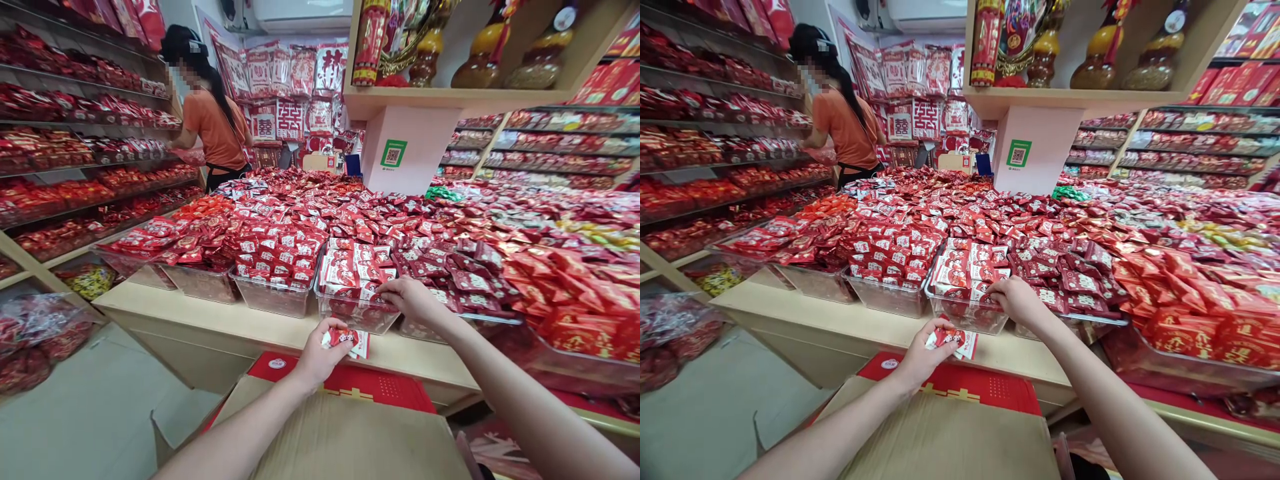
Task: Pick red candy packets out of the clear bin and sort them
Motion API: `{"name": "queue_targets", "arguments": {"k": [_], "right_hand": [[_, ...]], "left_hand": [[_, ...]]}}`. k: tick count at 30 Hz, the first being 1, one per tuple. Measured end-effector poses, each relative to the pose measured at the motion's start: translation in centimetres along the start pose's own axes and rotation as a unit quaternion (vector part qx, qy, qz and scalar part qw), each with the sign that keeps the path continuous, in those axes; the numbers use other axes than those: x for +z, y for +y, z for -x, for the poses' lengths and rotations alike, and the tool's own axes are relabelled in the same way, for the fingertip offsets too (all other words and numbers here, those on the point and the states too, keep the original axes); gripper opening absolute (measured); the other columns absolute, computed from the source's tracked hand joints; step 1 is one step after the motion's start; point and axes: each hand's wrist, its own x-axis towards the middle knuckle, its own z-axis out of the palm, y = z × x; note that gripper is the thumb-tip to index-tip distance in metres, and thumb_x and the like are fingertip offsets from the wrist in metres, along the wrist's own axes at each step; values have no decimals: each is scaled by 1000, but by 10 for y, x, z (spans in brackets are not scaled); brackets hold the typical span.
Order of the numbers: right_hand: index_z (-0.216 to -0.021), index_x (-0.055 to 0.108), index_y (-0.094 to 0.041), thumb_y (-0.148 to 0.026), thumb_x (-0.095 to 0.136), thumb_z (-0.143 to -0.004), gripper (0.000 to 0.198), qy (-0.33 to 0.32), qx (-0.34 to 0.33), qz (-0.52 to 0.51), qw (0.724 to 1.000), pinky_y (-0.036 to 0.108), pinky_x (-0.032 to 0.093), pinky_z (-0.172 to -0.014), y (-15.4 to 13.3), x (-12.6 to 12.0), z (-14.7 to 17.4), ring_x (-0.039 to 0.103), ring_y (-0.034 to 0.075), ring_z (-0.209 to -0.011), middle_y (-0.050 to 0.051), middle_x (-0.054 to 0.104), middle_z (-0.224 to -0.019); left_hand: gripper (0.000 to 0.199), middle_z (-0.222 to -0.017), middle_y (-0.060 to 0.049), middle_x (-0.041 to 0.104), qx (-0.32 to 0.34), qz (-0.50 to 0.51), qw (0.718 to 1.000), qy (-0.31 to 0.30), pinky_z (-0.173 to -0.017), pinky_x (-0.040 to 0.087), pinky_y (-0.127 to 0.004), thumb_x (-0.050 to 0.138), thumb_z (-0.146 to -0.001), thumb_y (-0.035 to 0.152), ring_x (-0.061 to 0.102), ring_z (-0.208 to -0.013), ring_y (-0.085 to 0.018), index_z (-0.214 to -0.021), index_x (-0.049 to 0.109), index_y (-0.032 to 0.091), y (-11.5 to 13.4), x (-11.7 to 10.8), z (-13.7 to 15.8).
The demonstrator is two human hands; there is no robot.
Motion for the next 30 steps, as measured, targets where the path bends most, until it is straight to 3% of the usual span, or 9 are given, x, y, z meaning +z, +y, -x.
{"name": "queue_targets", "arguments": {"k": [4,7,9,11,14,17,19,25,30], "right_hand": [[-89,67,-19,-17,46,-77,24,6,12,-6,1000,29,43,-71,-3,-3,2,59,21,-78,6,69,-86],[-89,64,-17,-23,45,-79,23,101,3,-31,994,34,41,-77,-12,-2,21,56,23,-85,9,66,-89],[-87,62,-17,-29,44,-80,23,150,16,-90,984,35,42,-74,-22,7,40,56,22,-80,9,65,-85],[-89,58,-18,-37,47,-79,24,115,51,-212,969,32,45,-62,-35,25,58,56,19,-67,6,63,-76],[-93,52,-19,-43,56,-72,32,30,102,-444,890,29,46,-56,-48,56,75,56,17,-63,3,61,-72],[-86,50,-20,-39,64,-67,31,26,128,-604,786,31,48,-66,-53,73,78,58,17,-72,3,62,-77],[-81,51,-19,-37,67,-64,29,37,146,-649,746,29,47,-65,-54,74,78,57,15,-69,1,62,-74],[-68,55,-17,-32,71,-61,23,77,187,-677,708,18,39,-51,-53,67,79,48,7,-54,-4,59,-61],[-71,57,-17,-35,68,-63,22,72,195,-691,692,23,41,-57,-50,75,81,51,10,-59,-1,61,-65]], "left_hand": [[33,-76,0,57,15,-4,1000,-6,-68,42,-24,64,-67,27,51,-69,-9,-91,46,16,2,-1,2],[32,-78,0,57,22,15,999,-25,-68,42,-25,62,-69,28,52,-69,-10,-93,45,16,6,-1,4],[30,-80,0,57,38,21,998,-37,-69,42,-24,62,-70,27,52,-70,-10,-93,46,16,12,0,7],[28,-81,0,57,57,15,997,-49,-69,42,-22,62,-70,26,52,-71,-9,-91,47,16,16,2,10],[24,-80,1,55,75,-14,996,-51,-67,41,-19,63,-69,24,50,-71,-8,-87,49,16,19,5,14],[23,-80,1,54,68,-26,997,-39,-66,42,-19,64,-68,24,50,-71,-8,-85,50,15,18,7,15],[26,-82,0,56,55,2,998,-32,-68,43,-20,62,-69,26,52,-72,-8,-90,51,16,17,8,14],[31,-86,-2,60,1,88,996,-11,-66,48,-26,60,-70,29,56,-75,-13,-97,50,19,22,12,16],[29,-84,-1,60,-20,107,994,2,-64,48,-27,62,-69,29,56,-73,-13,-94,50,19,20,14,15]]}}
